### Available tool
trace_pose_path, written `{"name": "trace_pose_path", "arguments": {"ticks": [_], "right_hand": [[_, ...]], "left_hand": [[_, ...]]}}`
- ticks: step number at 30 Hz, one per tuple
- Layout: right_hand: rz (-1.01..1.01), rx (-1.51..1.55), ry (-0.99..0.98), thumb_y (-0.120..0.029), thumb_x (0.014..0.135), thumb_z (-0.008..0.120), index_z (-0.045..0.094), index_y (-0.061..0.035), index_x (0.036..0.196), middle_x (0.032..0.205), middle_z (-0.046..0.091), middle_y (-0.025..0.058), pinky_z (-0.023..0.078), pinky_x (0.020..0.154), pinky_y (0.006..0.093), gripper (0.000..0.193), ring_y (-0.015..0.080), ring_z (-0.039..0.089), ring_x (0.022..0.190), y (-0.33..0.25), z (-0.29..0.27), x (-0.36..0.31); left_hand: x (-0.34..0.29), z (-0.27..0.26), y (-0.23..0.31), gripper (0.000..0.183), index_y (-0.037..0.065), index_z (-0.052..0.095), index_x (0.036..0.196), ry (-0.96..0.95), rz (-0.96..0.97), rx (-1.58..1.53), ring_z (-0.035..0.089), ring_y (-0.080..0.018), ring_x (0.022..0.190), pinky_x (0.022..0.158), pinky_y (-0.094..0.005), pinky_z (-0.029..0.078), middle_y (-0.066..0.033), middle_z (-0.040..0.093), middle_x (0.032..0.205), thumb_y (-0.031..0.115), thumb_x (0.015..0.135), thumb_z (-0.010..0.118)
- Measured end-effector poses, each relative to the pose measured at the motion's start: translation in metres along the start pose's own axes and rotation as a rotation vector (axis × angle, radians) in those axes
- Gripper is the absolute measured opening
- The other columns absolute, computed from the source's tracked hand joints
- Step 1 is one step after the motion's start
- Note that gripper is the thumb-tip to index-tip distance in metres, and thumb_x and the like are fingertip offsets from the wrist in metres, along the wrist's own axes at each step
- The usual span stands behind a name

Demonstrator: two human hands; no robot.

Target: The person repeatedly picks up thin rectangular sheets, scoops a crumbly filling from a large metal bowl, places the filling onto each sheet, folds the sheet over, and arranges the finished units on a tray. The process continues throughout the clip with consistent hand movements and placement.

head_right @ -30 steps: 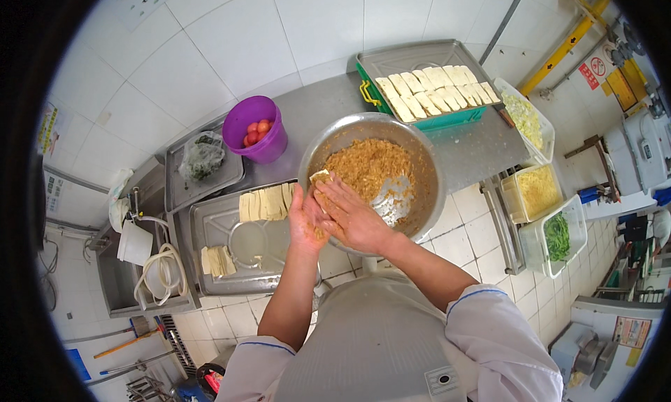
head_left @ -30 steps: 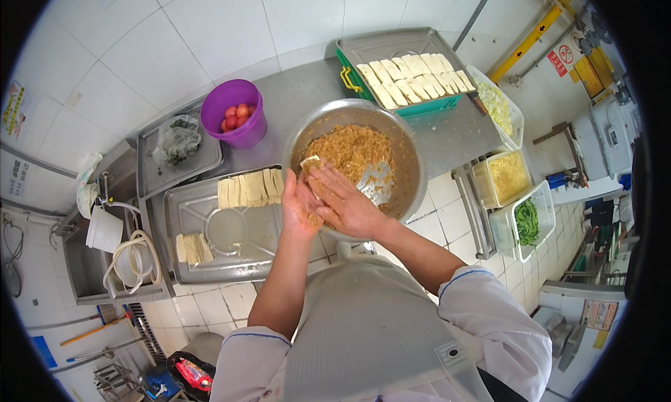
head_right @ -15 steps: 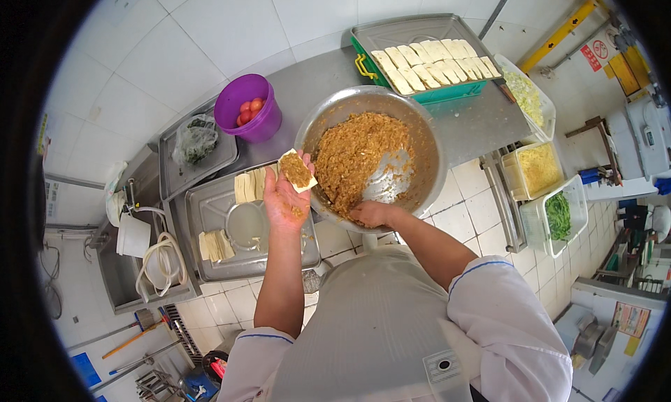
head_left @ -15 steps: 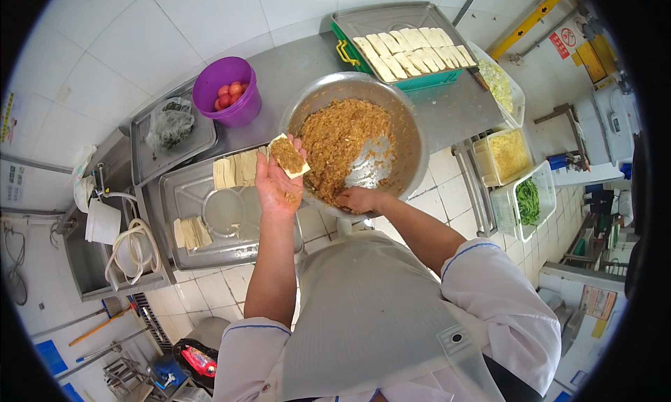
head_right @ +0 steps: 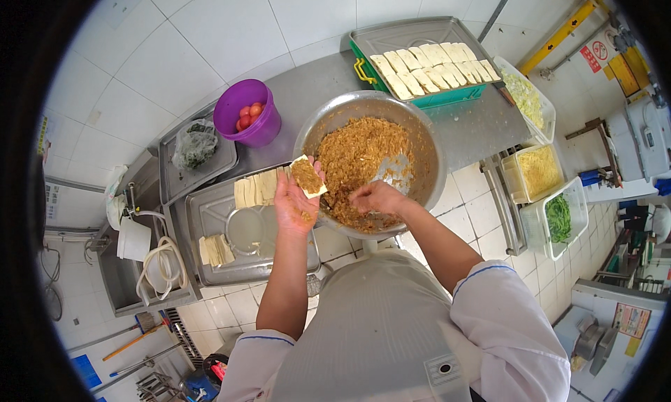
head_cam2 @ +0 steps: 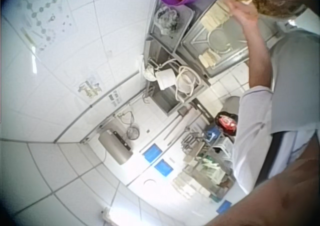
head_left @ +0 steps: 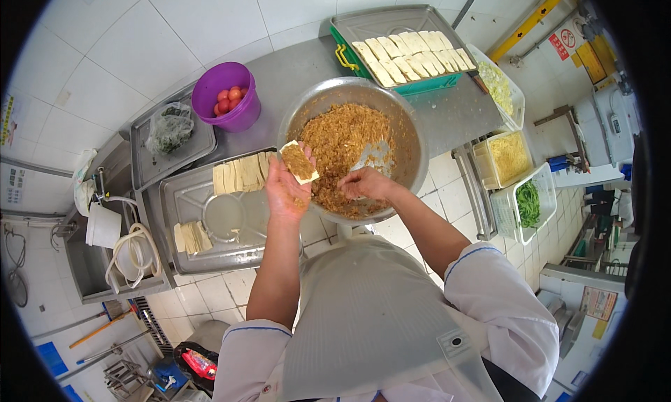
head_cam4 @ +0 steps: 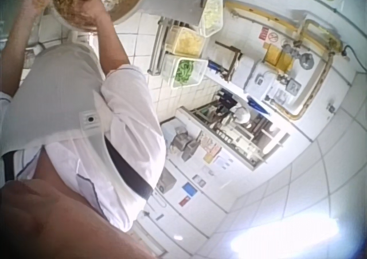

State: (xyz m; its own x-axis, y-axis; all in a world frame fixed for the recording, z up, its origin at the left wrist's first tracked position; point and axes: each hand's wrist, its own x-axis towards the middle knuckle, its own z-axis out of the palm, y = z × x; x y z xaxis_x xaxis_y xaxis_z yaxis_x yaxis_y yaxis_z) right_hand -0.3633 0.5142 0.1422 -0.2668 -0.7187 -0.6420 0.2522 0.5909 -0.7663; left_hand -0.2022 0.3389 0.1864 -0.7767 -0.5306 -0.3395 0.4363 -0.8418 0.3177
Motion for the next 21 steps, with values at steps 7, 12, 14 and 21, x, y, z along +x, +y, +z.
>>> {"name": "trace_pose_path", "arguments": {"ticks": [7, 12, 14, 21], "right_hand": [[-0.474, 0.051, 0.127, 0.002, 0.1, 0.059, 0.073, 0.0024, 0.12, 0.108, 0.072, 0.0091, 0.057, 0.089, 0.0301, 0.026, 0.0172, 0.071, 0.094, -0.071, 0.03, -0.037], [-0.834, -0.604, 0.475, -0.002, 0.095, 0.068, 0.077, -0.0053, 0.112, 0.109, 0.071, 0.0129, 0.057, 0.086, 0.0351, 0.019, 0.0259, 0.072, 0.098, -0.089, 0.044, -0.041], [-0.888, -0.553, 0.478, -0.004, 0.093, 0.071, 0.077, -0.0052, 0.111, 0.108, 0.071, 0.0136, 0.057, 0.085, 0.0361, 0.019, 0.0281, 0.071, 0.097, -0.091, 0.042, -0.044], [-0.757, -0.434, 0.39, -0.01, 0.088, 0.077, 0.075, -0.0029, 0.109, 0.102, 0.07, 0.0168, 0.056, 0.085, 0.0414, 0.023, 0.0337, 0.07, 0.097, -0.097, 0.036, -0.058]], "left_hand": [[0.005, 0.009, -0.016, 0.051, 0.001, 0.05, 0.147, -0.036, -0.048, 0.087, 0.058, -0.0269, 0.131, 0.113, -0.0421, 0.046, -0.0112, 0.062, 0.141, 0.037, 0.11, 0.049], [0.008, 0.017, -0.023, 0.049, 0.003, 0.051, 0.147, -0.1, -0.112, 0.056, 0.059, -0.0253, 0.131, 0.114, -0.0414, 0.046, -0.0106, 0.063, 0.14, 0.024, 0.103, 0.06], [0.008, 0.018, -0.024, 0.05, 0.004, 0.051, 0.147, -0.078, -0.108, 0.057, 0.059, -0.0256, 0.131, 0.114, -0.0415, 0.045, -0.0112, 0.062, 0.141, 0.016, 0.1, 0.061], [0.008, 0.018, -0.024, 0.06, 0.003, 0.05, 0.149, -0.102, -0.077, 0.178, 0.058, -0.025, 0.134, 0.114, -0.0405, 0.046, -0.0108, 0.06, 0.143, -0.004, 0.091, 0.06]]}}
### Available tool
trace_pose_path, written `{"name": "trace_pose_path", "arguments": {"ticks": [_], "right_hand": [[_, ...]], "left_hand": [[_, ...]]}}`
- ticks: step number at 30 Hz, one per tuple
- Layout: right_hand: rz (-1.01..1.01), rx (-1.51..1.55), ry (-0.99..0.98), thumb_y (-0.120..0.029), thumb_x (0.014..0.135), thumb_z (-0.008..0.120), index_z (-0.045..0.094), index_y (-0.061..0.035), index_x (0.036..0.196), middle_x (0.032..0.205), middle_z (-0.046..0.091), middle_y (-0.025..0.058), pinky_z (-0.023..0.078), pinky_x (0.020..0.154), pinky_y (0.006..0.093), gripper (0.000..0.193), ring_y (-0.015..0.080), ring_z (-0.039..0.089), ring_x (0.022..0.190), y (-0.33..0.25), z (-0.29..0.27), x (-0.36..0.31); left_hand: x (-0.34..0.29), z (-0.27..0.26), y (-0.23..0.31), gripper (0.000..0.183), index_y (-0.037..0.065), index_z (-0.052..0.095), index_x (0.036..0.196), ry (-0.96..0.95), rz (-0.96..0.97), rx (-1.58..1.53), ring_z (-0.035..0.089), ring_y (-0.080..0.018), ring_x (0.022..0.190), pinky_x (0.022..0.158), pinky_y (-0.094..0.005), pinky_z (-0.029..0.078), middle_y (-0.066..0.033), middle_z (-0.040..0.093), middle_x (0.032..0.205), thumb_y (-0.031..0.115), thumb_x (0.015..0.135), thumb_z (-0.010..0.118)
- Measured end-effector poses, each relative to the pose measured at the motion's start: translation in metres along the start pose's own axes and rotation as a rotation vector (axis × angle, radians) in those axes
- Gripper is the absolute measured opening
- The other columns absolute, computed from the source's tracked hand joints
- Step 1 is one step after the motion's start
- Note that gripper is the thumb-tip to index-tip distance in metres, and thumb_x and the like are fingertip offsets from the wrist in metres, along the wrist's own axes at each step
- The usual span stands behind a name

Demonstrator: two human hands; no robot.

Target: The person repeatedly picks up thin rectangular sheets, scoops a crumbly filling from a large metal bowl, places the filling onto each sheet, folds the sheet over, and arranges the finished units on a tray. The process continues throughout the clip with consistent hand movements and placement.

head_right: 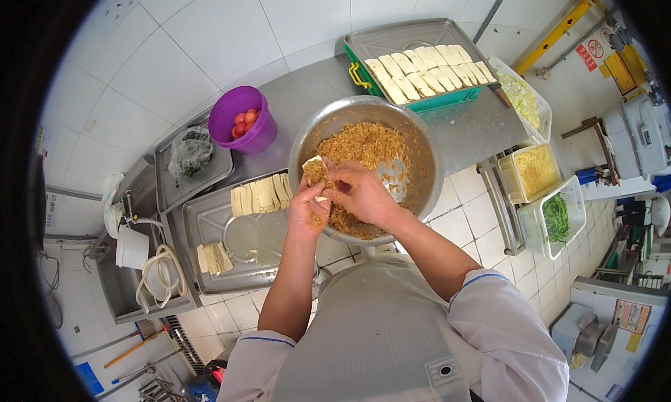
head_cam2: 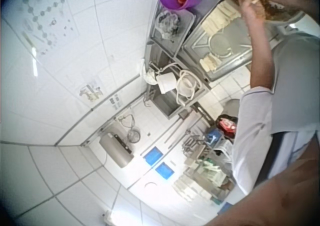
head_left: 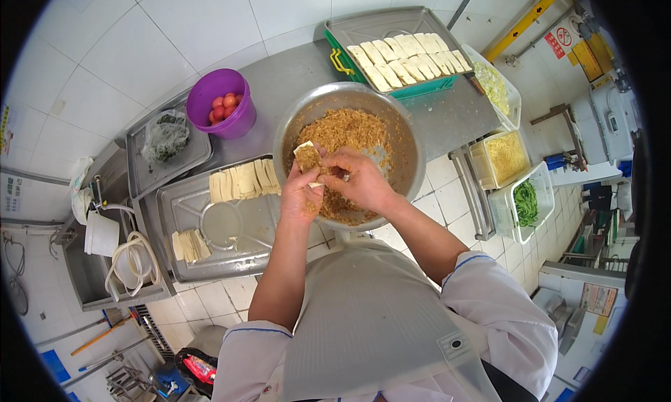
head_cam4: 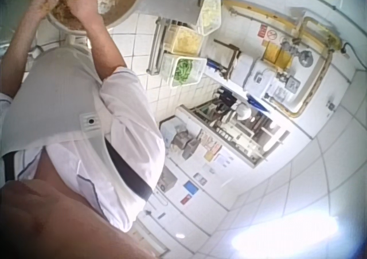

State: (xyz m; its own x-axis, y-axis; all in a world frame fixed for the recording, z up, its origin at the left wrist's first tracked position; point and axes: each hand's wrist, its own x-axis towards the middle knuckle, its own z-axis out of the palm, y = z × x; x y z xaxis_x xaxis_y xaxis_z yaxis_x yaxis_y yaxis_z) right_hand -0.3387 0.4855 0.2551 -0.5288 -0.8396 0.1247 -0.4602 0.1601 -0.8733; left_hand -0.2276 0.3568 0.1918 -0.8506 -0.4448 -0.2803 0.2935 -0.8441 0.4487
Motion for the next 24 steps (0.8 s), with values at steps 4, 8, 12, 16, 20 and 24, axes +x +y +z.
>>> {"name": "trace_pose_path", "arguments": {"ticks": [4, 8, 12, 16, 20, 24], "right_hand": [[-0.04, -0.04, 0.028, -0.009, 0.089, 0.08, 0.075, -0.0039, 0.109, 0.101, 0.07, 0.0124, 0.056, 0.08, 0.0344, 0.022, 0.0238, 0.071, 0.089, 0.002, 0.0, 0.004], [0.038, 0.042, 0.025, -0.007, 0.087, 0.079, 0.073, -0.0017, 0.104, 0.094, 0.07, 0.014, 0.056, 0.078, 0.037, 0.019, 0.0266, 0.07, 0.086, 0.004, 0.001, 0.006], [0.036, 0.073, 0.021, -0.005, 0.088, 0.078, 0.072, -0.0002, 0.099, 0.09, 0.069, 0.0145, 0.056, 0.077, 0.038, 0.014, 0.0279, 0.07, 0.082, 0.003, 0.001, 0.011], [0.056, 0.039, 0.008, -0.006, 0.087, 0.079, 0.072, -0.0004, 0.097, 0.089, 0.069, 0.0137, 0.055, 0.074, 0.0369, 0.014, 0.0275, 0.068, 0.079, 0.003, -0.001, 0.019], [0.085, 0.086, 0.037, -0.009, 0.088, 0.08, 0.072, -0.001, 0.096, 0.088, 0.07, 0.0122, 0.054, 0.071, 0.0364, 0.014, 0.0249, 0.068, 0.077, 0.004, 0.001, 0.027], [0.162, 0.001, 0.088, -0.01, 0.09, 0.08, 0.071, -0.0011, 0.094, 0.086, 0.07, 0.0095, 0.055, 0.07, 0.0346, 0.013, 0.0186, 0.068, 0.076, -0.005, 0.003, 0.032]], "left_hand": [[0.001, 0.004, 0.001, 0.054, 0.004, 0.051, 0.149, 0.007, 0.002, 0.037, 0.058, -0.0241, 0.133, 0.113, -0.0401, 0.047, -0.0101, 0.061, 0.142, 0.001, 0.095, 0.06], [0.001, 0.009, 0.003, 0.043, 0.005, 0.054, 0.147, 0.051, -0.039, -0.051, 0.061, -0.0225, 0.129, 0.112, -0.039, 0.048, -0.0092, 0.064, 0.139, 0.016, 0.105, 0.058], [0.002, 0.01, 0.004, 0.043, 0.006, 0.055, 0.146, 0.081, -0.051, 0.014, 0.063, -0.021, 0.125, 0.109, -0.0383, 0.049, -0.0075, 0.066, 0.136, 0.031, 0.111, 0.052], [0.0, 0.01, 0.003, 0.042, 0.006, 0.057, 0.144, 0.099, -0.061, 0.076, 0.064, -0.0198, 0.124, 0.106, -0.0381, 0.051, -0.006, 0.066, 0.135, 0.031, 0.11, 0.053], [-0.002, 0.012, 0.01, 0.039, 0.008, 0.058, 0.142, 0.143, -0.13, 0.015, 0.065, -0.018, 0.123, 0.105, -0.0377, 0.052, -0.0048, 0.066, 0.134, 0.028, 0.109, 0.056], [-0.01, 0.01, 0.013, 0.039, 0.005, 0.058, 0.142, 0.086, -0.122, 0.07, 0.066, -0.019, 0.12, 0.103, -0.0398, 0.054, -0.0055, 0.067, 0.132, 0.022, 0.107, 0.059]]}}
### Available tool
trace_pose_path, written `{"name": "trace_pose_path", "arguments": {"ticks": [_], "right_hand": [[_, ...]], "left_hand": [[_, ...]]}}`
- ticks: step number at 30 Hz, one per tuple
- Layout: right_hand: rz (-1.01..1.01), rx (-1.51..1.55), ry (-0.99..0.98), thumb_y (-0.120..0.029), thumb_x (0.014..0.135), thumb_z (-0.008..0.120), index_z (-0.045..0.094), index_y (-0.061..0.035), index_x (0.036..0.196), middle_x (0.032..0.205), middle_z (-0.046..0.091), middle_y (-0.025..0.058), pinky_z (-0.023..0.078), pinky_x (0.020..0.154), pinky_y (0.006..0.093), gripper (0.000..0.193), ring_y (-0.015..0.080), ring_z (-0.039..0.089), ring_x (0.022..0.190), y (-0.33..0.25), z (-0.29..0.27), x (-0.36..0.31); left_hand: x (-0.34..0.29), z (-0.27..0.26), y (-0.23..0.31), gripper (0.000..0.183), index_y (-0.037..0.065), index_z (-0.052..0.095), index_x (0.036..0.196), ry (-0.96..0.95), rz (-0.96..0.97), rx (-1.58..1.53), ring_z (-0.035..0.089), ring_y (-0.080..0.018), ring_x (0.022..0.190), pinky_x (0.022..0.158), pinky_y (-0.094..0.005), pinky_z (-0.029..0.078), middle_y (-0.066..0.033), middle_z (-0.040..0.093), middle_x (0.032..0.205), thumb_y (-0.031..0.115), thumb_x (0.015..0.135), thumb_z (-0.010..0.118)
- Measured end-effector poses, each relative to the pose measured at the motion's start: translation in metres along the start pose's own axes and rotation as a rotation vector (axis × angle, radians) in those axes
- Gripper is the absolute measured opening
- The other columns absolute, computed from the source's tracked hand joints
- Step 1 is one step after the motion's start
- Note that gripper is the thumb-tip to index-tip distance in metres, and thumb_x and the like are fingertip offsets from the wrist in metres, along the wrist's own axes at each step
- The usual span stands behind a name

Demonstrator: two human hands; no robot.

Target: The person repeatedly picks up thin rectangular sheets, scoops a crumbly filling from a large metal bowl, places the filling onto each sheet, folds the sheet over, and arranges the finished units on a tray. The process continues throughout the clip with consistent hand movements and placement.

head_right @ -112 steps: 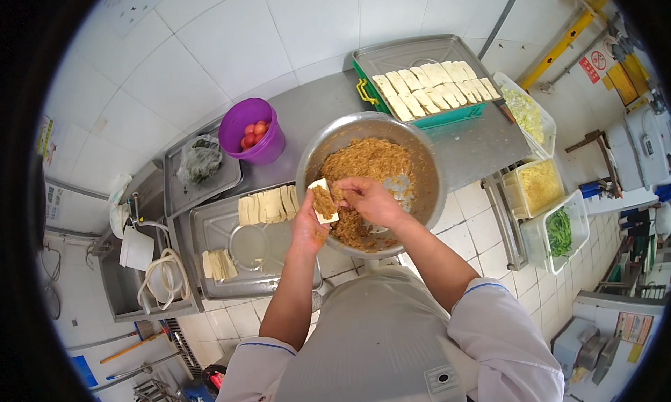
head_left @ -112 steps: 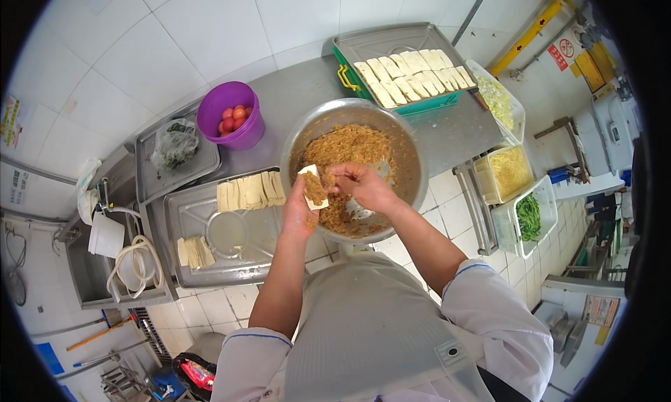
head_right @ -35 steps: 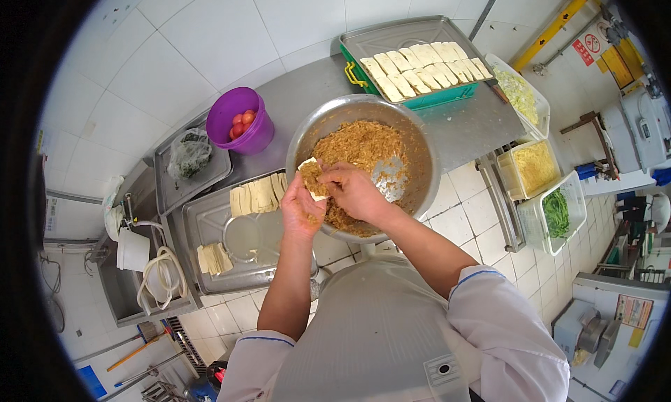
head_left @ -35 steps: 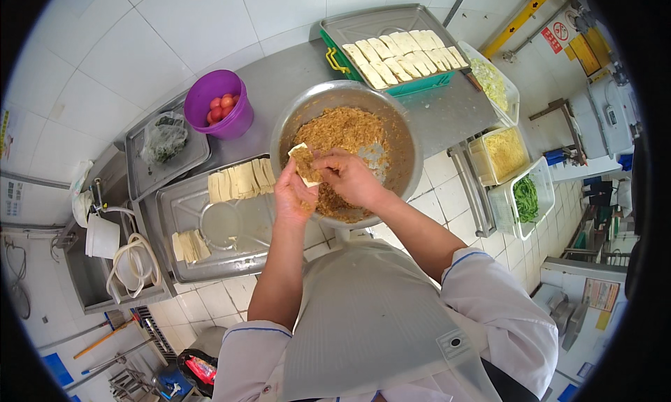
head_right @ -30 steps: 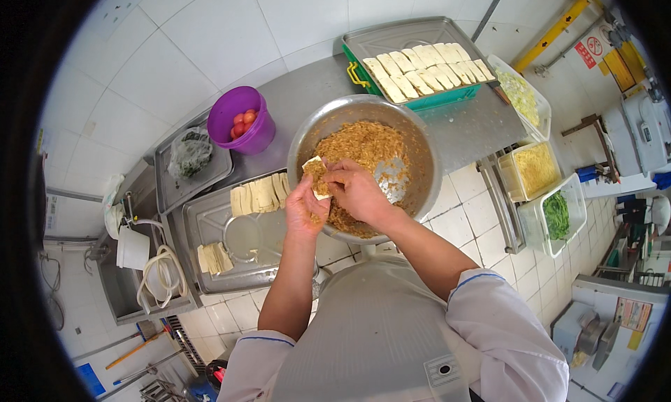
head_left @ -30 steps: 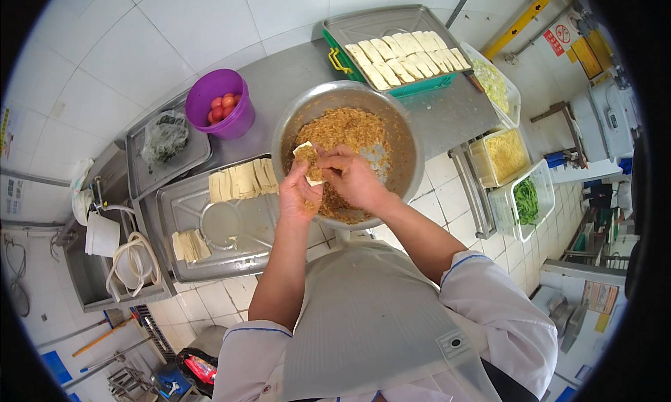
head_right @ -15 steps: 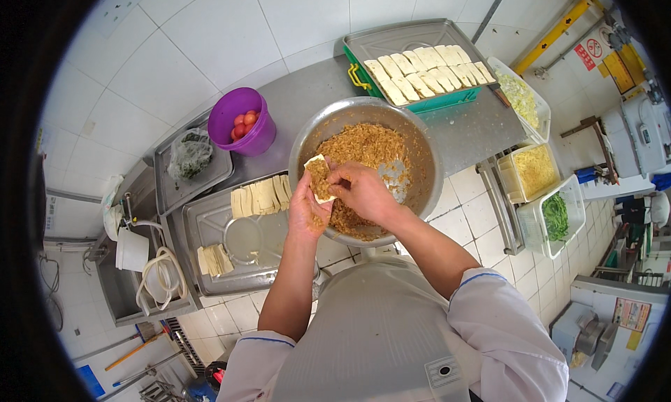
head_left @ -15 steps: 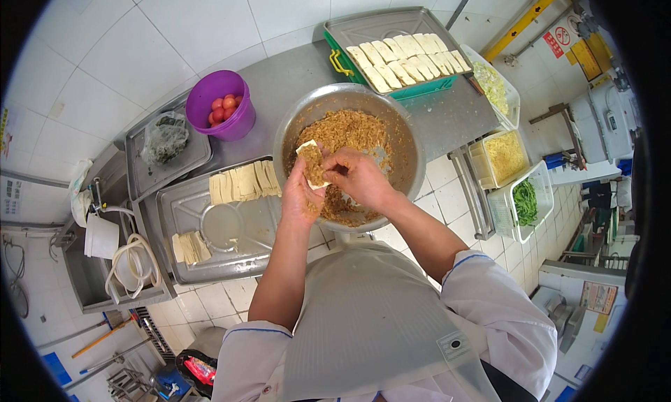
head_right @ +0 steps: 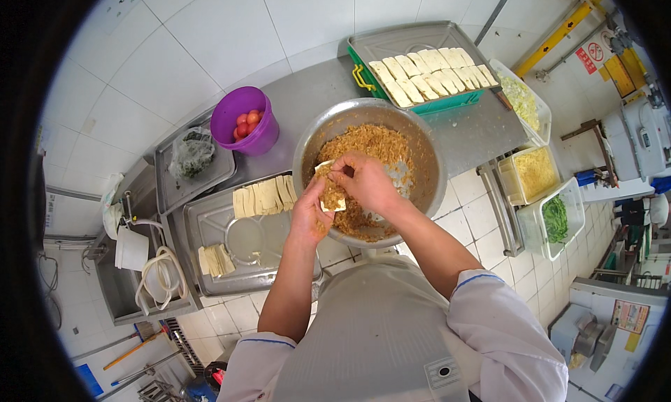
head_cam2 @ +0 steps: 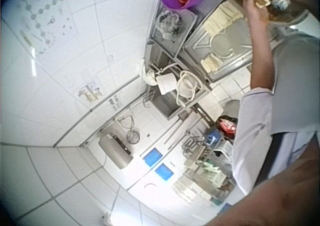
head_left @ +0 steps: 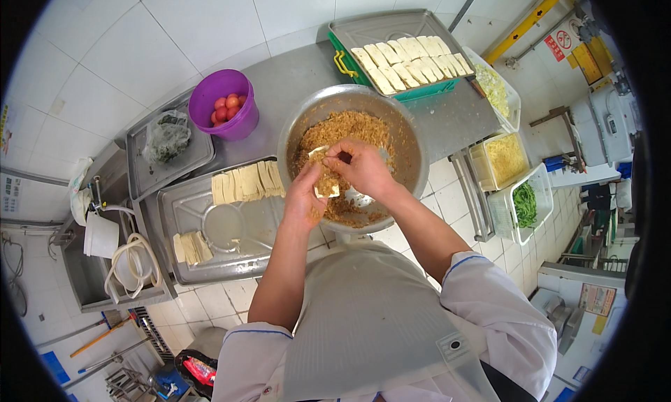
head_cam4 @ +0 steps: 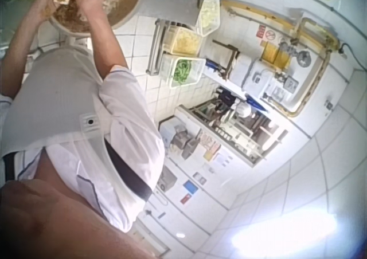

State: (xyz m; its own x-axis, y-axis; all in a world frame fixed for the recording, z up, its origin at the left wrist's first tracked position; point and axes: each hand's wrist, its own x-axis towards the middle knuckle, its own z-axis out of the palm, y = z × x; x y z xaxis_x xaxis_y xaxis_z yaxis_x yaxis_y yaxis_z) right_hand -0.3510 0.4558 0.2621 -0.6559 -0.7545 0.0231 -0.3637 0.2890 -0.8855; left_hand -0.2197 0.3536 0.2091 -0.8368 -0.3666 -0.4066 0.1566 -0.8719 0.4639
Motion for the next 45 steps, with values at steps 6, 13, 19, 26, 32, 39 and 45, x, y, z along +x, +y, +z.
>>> {"name": "trace_pose_path", "arguments": {"ticks": [6, 13, 19, 26, 32, 39, 45], "right_hand": [[-0.028, 0.52, -0.111, -0.01, 0.096, 0.077, 0.071, 0.0008, 0.102, 0.09, 0.072, 0.0047, 0.055, 0.072, 0.0305, 0.014, 0.0132, 0.068, 0.078, 0.011, -0.021, 0.002], [-0.096, -0.936, -0.328, -0.022, 0.099, 0.067, 0.069, -0.0007, 0.12, 0.104, 0.077, 0.0154, 0.058, 0.082, 0.0409, 0.03, 0.03, 0.074, 0.094, 0.126, -0.008, 0.015], [0.012, -0.461, -0.32, -0.021, 0.093, 0.068, 0.074, -0.0054, 0.114, 0.106, 0.075, 0.0204, 0.058, 0.087, 0.0453, 0.026, 0.0384, 0.072, 0.098, 0.067, 0.108, 0.036], [0.0, -0.325, -0.59, -0.019, 0.091, 0.069, 0.075, -0.004, 0.112, 0.1, 0.076, 0.0191, 0.056, 0.082, 0.0426, 0.026, 0.0331, 0.073, 0.091, 0.012, 0.325, 0.101], [-0.016, -0.841, -0.615, -0.027, 0.089, 0.069, 0.078, -0.0039, 0.109, 0.111, 0.075, 0.0228, 0.058, 0.092, 0.0467, 0.032, 0.0388, 0.073, 0.104, 0.018, 0.428, 0.166], [-0.037, -1.211, -0.657, -0.026, 0.087, 0.07, 0.077, 0.0029, 0.108, 0.121, 0.073, 0.0245, 0.057, 0.098, 0.0457, 0.036, 0.0402, 0.07, 0.114, 0.029, 0.462, 0.176], [0.126, -1.215, -0.61, -0.022, 0.088, 0.068, 0.076, 0.0024, 0.113, 0.126, 0.071, 0.0247, 0.057, 0.1, 0.0448, 0.036, 0.0381, 0.069, 0.119, 0.004, 0.474, 0.174]], "left_hand": [[-0.009, -0.016, 0.008, 0.044, -0.002, 0.052, 0.146, -0.077, 0.064, 0.116, 0.062, -0.0277, 0.132, 0.112, -0.043, 0.051, -0.0133, 0.062, 0.144, 0.017, 0.107, 0.058], [-0.054, -0.081, 0.039, 0.05, -0.003, 0.046, 0.151, 0.032, 0.209, -0.045, 0.058, -0.0309, 0.136, 0.115, -0.0438, 0.049, -0.0167, 0.055, 0.152, 0.021, 0.108, 0.054], [-0.111, -0.179, 0.077, 0.051, -0.002, 0.045, 0.152, 0.216, 0.312, -0.192, 0.059, -0.03, 0.134, 0.114, -0.0435, 0.049, -0.0161, 0.057, 0.149, 0.02, 0.107, 0.057], [-0.169, -0.269, 0.127, 0.05, -0.001, 0.047, 0.151, 0.274, 0.39, -0.283, 0.061, -0.028, 0.13, 0.112, -0.0408, 0.051, -0.015, 0.057, 0.149, 0.02, 0.107, 0.058], [-0.199, -0.325, 0.158, 0.04, -0.001, 0.054, 0.145, 0.279, 0.376, -0.309, 0.063, -0.0234, 0.126, 0.107, -0.0361, 0.053, -0.01, 0.063, 0.141, 0.014, 0.109, 0.056], [-0.208, -0.361, 0.179, 0.039, 0.0, 0.055, 0.145, 0.303, 0.35, -0.363, 0.064, -0.0226, 0.123, 0.106, -0.0357, 0.053, -0.0097, 0.064, 0.139, 0.015, 0.108, 0.057], [-0.204, -0.378, 0.185, 0.042, 0.0, 0.053, 0.146, 0.277, 0.368, -0.379, 0.065, -0.0257, 0.125, 0.107, -0.0377, 0.055, -0.0142, 0.062, 0.143, 0.015, 0.107, 0.058]]}}
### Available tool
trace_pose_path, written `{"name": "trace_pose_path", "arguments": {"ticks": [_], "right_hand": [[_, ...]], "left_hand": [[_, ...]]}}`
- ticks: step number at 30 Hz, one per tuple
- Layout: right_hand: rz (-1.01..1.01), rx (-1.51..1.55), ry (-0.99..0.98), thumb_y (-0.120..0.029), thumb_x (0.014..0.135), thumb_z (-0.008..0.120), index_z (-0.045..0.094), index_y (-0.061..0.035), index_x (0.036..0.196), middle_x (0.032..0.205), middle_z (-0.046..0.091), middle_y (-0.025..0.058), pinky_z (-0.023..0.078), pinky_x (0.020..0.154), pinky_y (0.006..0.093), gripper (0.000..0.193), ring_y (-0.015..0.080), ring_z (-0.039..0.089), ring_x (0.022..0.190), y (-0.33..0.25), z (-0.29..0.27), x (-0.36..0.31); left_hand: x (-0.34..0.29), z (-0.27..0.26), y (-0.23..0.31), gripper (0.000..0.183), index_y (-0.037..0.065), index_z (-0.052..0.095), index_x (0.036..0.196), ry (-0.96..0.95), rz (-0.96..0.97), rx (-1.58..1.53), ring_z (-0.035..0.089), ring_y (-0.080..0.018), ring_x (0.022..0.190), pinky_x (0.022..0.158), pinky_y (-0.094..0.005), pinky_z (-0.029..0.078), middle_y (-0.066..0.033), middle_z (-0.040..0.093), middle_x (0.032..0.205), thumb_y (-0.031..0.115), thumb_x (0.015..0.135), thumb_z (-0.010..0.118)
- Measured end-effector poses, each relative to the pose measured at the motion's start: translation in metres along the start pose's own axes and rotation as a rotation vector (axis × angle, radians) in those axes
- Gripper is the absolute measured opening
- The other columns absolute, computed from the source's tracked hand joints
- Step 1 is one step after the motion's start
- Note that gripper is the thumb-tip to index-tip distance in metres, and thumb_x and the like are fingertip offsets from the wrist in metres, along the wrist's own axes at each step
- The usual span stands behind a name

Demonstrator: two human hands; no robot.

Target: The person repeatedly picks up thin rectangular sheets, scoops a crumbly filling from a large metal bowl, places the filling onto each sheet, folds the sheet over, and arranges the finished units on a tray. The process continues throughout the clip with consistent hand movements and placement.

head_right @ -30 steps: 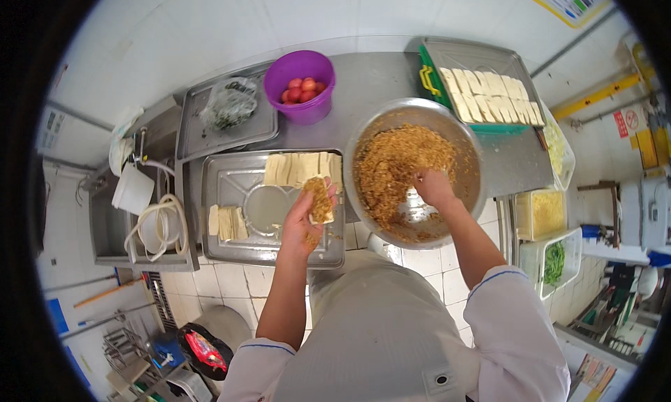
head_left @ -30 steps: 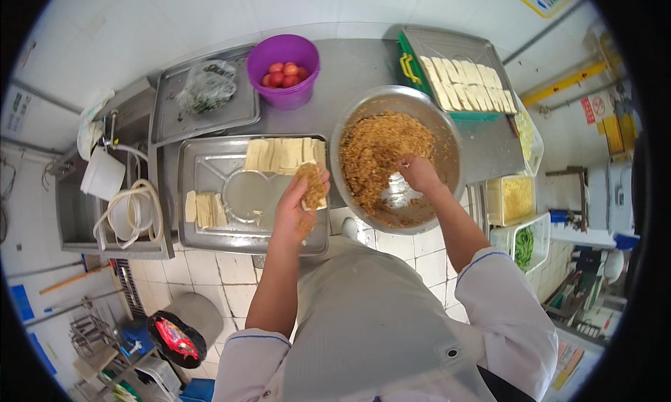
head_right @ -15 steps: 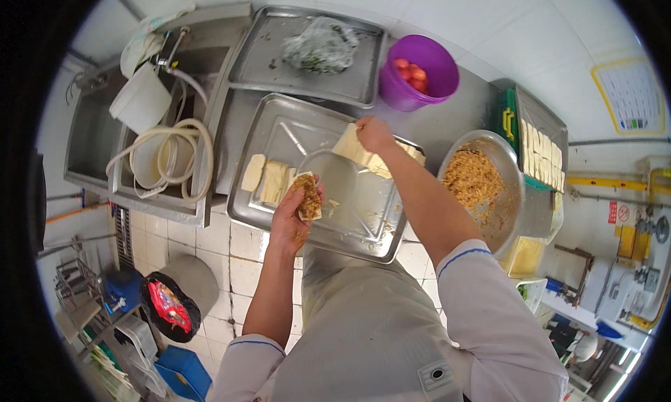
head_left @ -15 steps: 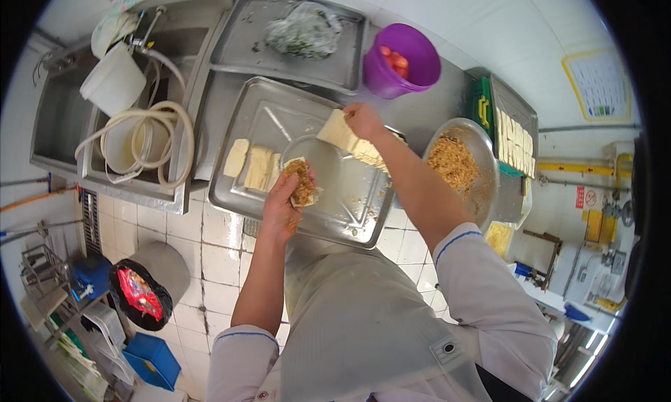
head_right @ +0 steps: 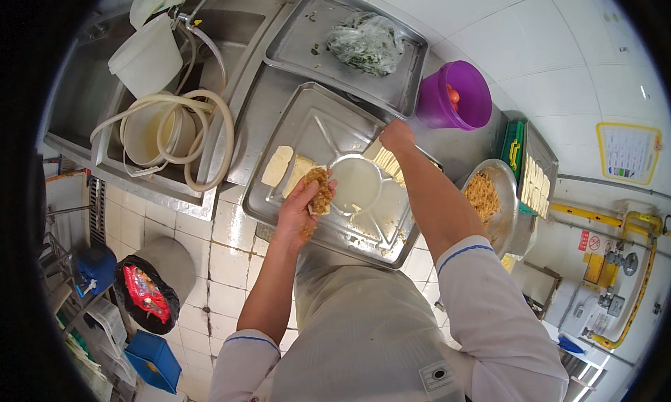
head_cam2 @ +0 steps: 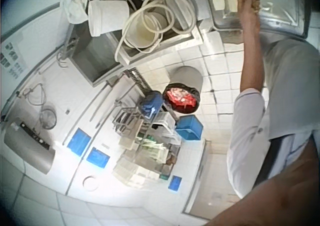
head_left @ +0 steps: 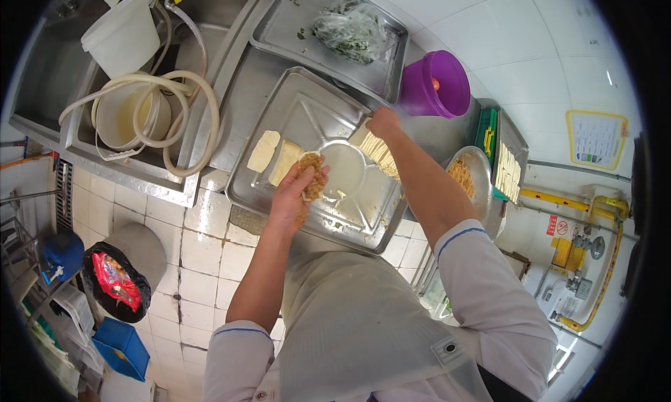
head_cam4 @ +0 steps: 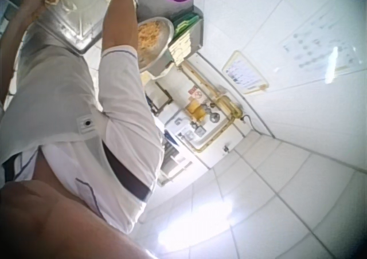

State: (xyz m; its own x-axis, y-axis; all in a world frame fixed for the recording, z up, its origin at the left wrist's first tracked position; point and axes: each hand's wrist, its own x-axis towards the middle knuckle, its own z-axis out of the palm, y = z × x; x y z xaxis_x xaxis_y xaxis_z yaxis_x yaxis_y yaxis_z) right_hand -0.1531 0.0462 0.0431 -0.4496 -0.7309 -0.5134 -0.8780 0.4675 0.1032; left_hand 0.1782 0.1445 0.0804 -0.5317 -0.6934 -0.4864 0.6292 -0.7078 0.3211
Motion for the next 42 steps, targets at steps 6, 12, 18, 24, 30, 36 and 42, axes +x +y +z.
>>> {"name": "trace_pose_path", "arguments": {"ticks": [6, 12, 18, 24, 30, 36, 42], "right_hand": [[0.143, -0.002, -0.034, -0.023, 0.09, 0.069, 0.074, 0.003, 0.118, 0.129, 0.07, 0.0242, 0.057, 0.101, 0.0443, 0.038, 0.0376, 0.068, 0.122, -0.007, -0.009, 0.007], [0.174, -0.016, -0.004, -0.025, 0.09, 0.07, 0.074, 0.0032, 0.117, 0.129, 0.071, 0.024, 0.057, 0.1, 0.0437, 0.039, 0.0376, 0.068, 0.122, 0.0, 0.0, 0.019], [0.065, -0.123, -0.078, -0.028, 0.088, 0.071, 0.076, 0.0029, 0.114, 0.125, 0.072, 0.0239, 0.058, 0.098, 0.0438, 0.04, 0.0375, 0.07, 0.119, 0.004, -0.008, 0.025], [0.118, -0.041, -0.084, -0.03, 0.084, 0.072, 0.078, 0.0012, 0.106, 0.118, 0.075, 0.0236, 0.06, 0.093, 0.0426, 0.039, 0.0353, 0.073, 0.112, -0.009, -0.012, 0.018], [0.19, 0.114, -0.24, -0.029, 0.083, 0.072, 0.079, 0.001, 0.102, 0.116, 0.076, 0.0225, 0.061, 0.091, 0.0415, 0.036, 0.0324, 0.074, 0.111, -0.022, -0.007, 0.008], [0.061, -0.114, 0.066, -0.026, 0.087, 0.071, 0.076, 0.0029, 0.107, 0.11, 0.077, 0.0209, 0.061, 0.088, 0.0416, 0.035, 0.0319, 0.075, 0.106, -0.034, 0.033, -0.006], [-0.03, 0.022, 0.137, -0.025, 0.09, 0.068, 0.075, 0.0024, 0.108, 0.107, 0.077, 0.0221, 0.061, 0.082, 0.0429, 0.034, 0.0329, 0.076, 0.095, -0.021, 0.03, -0.023]], "left_hand": [[0.005, -0.002, 0.007, 0.041, -0.001, 0.054, 0.146, -0.005, -0.002, -0.027, 0.066, -0.0257, 0.125, 0.107, -0.0374, 0.055, -0.0145, 0.063, 0.141, 0.014, 0.107, 0.058], [0.007, -0.003, 0.012, 0.041, -0.001, 0.054, 0.146, -0.003, -0.007, -0.036, 0.065, -0.0257, 0.126, 0.107, -0.0374, 0.055, -0.0147, 0.063, 0.142, 0.014, 0.107, 0.058], [0.008, -0.005, 0.014, 0.041, 0.0, 0.054, 0.146, -0.013, -0.008, -0.049, 0.065, -0.0257, 0.126, 0.108, -0.0374, 0.054, -0.0146, 0.063, 0.143, 0.014, 0.108, 0.058], [0.01, -0.005, 0.013, 0.041, 0.0, 0.054, 0.146, -0.015, -0.009, -0.057, 0.065, -0.0259, 0.126, 0.108, -0.0375, 0.054, -0.0147, 0.063, 0.143, 0.014, 0.108, 0.057], [0.01, -0.005, 0.012, 0.038, 0.001, 0.056, 0.143, -0.016, -0.01, -0.071, 0.066, -0.0235, 0.123, 0.105, -0.035, 0.054, -0.0119, 0.064, 0.139, 0.014, 0.108, 0.059], [0.015, -0.004, 0.011, 0.041, 0.0, 0.053, 0.147, -0.026, -0.01, -0.047, 0.065, -0.0261, 0.126, 0.108, -0.0375, 0.054, -0.0149, 0.062, 0.143, 0.012, 0.107, 0.057], [0.022, 0.001, 0.009, 0.042, 0.0, 0.052, 0.146, -0.021, -0.011, -0.035, 0.064, -0.0261, 0.126, 0.107, -0.0375, 0.054, -0.0147, 0.062, 0.143, 0.018, 0.109, 0.055]]}}
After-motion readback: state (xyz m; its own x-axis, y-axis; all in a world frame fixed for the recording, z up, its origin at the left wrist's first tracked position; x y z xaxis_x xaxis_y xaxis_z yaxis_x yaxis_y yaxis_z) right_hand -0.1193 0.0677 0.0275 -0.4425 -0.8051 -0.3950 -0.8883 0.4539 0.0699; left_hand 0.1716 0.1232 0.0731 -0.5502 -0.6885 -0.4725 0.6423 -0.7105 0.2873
